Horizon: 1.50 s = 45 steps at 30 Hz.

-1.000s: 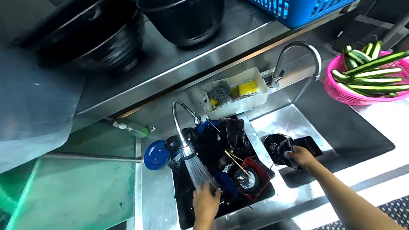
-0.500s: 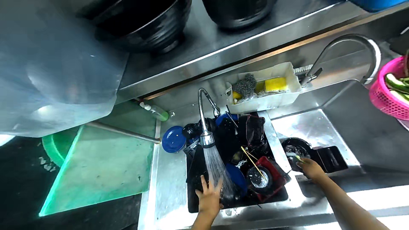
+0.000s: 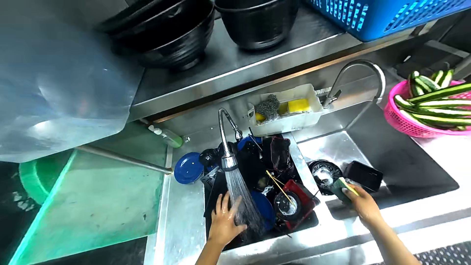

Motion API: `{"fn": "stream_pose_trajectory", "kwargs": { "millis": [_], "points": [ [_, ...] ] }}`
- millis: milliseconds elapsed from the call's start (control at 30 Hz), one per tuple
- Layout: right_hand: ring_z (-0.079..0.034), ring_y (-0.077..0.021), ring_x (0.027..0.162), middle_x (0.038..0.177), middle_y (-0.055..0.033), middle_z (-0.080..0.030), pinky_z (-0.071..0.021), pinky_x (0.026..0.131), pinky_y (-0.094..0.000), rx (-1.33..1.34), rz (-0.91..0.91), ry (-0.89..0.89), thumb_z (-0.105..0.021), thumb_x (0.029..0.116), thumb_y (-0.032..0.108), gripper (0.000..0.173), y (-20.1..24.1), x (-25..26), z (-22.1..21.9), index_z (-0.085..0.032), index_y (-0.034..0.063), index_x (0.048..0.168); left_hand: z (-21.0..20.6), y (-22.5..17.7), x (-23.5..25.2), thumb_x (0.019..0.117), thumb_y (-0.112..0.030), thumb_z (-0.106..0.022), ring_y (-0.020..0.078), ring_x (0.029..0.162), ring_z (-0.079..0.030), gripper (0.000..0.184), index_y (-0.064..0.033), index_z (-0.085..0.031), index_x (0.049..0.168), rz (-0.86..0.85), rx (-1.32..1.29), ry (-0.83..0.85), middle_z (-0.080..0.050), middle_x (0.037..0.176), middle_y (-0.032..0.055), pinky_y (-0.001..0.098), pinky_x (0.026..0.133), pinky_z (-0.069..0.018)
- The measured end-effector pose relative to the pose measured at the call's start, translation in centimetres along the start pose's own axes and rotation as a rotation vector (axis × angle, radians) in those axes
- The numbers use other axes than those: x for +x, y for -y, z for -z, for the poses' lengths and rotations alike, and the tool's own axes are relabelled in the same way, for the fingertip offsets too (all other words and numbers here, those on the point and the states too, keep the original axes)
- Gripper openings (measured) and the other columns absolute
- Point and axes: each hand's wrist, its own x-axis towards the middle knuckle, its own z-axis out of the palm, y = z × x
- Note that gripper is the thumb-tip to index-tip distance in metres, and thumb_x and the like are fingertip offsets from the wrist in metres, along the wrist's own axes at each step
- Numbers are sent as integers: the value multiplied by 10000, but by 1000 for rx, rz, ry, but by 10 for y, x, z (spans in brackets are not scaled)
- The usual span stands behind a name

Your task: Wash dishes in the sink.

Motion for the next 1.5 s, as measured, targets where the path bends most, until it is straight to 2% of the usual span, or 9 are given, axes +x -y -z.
{"fn": "stream_pose_trajectory", "kwargs": {
  "millis": [133, 233, 400, 533, 700, 833, 1133, 1400, 1500],
  "points": [
    [-679, -249, 949, 1127, -159, -681, -584, 805, -464, 22, 47, -72, -623, 1000, 191, 324, 3, -36, 2, -630, 36, 1284, -20, 12, -2, 897, -439, -706, 557, 1400, -402, 534, -321, -613, 1409, -232, 18, -493, -472, 1518, 261, 767, 1033, -380],
    [-683, -248, 861, 1096, -154, -688, -585, 715, -449, 33, 18, -118, -607, 1016, 214, 341, 7, -71, 3, -607, 56, 1318, -34, 8, -1, 784, -13, -758, 537, 1417, -395, 668, -308, -655, 1374, -174, 89, -489, -498, 1531, 185, 777, 1032, -370],
    [-674, -255, 741, 1010, -162, -698, -578, 619, -436, 33, -4, -171, -606, 1018, 202, 325, 8, -119, 5, -618, 58, 1310, -56, 18, -4, 898, -623, -614, 554, 1496, -219, 715, -310, -496, 1530, -188, 99, -286, -291, 1667, 163, 794, 1073, -293],
    [-654, -242, 712, 998, -155, -692, -552, 580, -412, 21, -5, -240, -609, 1014, 201, 335, 16, -157, 3, -607, 56, 1316, -38, 26, 9, 848, -726, -624, 520, 1521, -184, 793, -384, -456, 1544, -234, 54, -204, -257, 1687, 122, 796, 1090, -260],
    [-703, -251, 797, 1057, -153, -703, -613, 669, -427, 61, 22, -262, -616, 1004, 178, 314, 21, -200, -9, -621, 42, 1288, -18, 38, 27, 860, -500, -757, 492, 1370, -442, 783, -61, -528, 1467, 143, -635, -374, -474, 1486, 281, 654, 1106, -388],
    [-706, -244, 851, 1084, -142, -706, -611, 707, -435, 16, 42, -237, -617, 1001, 191, 331, 24, -223, -16, -626, 65, 1307, 0, 50, 37, 739, -560, -846, 473, 1360, -448, 888, -96, -567, 1444, 378, -736, -145, -528, 1443, 244, 665, 1088, -384],
    [-710, -231, 877, 1097, -121, -708, -615, 737, -427, -31, 105, -158, -640, 968, 228, 360, 50, -239, -40, -632, 91, 1301, 15, -25, 14, 920, -418, -729, 381, 1247, -601, 584, -11, -630, 1326, -1, -501, 493, -637, 1310, 234, 598, 1069, -462],
    [-660, -188, 1001, 1247, -122, -642, -580, 807, -385, -125, 420, 129, -505, 984, 216, 404, 79, -225, -129, -582, 50, 1345, 17, -44, -34, 985, -283, -678, 211, 1173, -653, 422, -19, -627, 1310, 135, -1123, 148, -688, 1232, 147, 418, 1051, -518],
    [-444, -309, 1425, 1541, -138, -473, -418, 1154, -531, -370, 716, 293, -589, 965, 201, 446, 90, -221, -192, -621, 165, 1409, 34, -54, -40, 971, -123, -648, 157, 1164, -647, 379, 10, -593, 1321, 91, -1501, 97, -681, 1247, 117, 348, 1030, -538]
  ]
}}
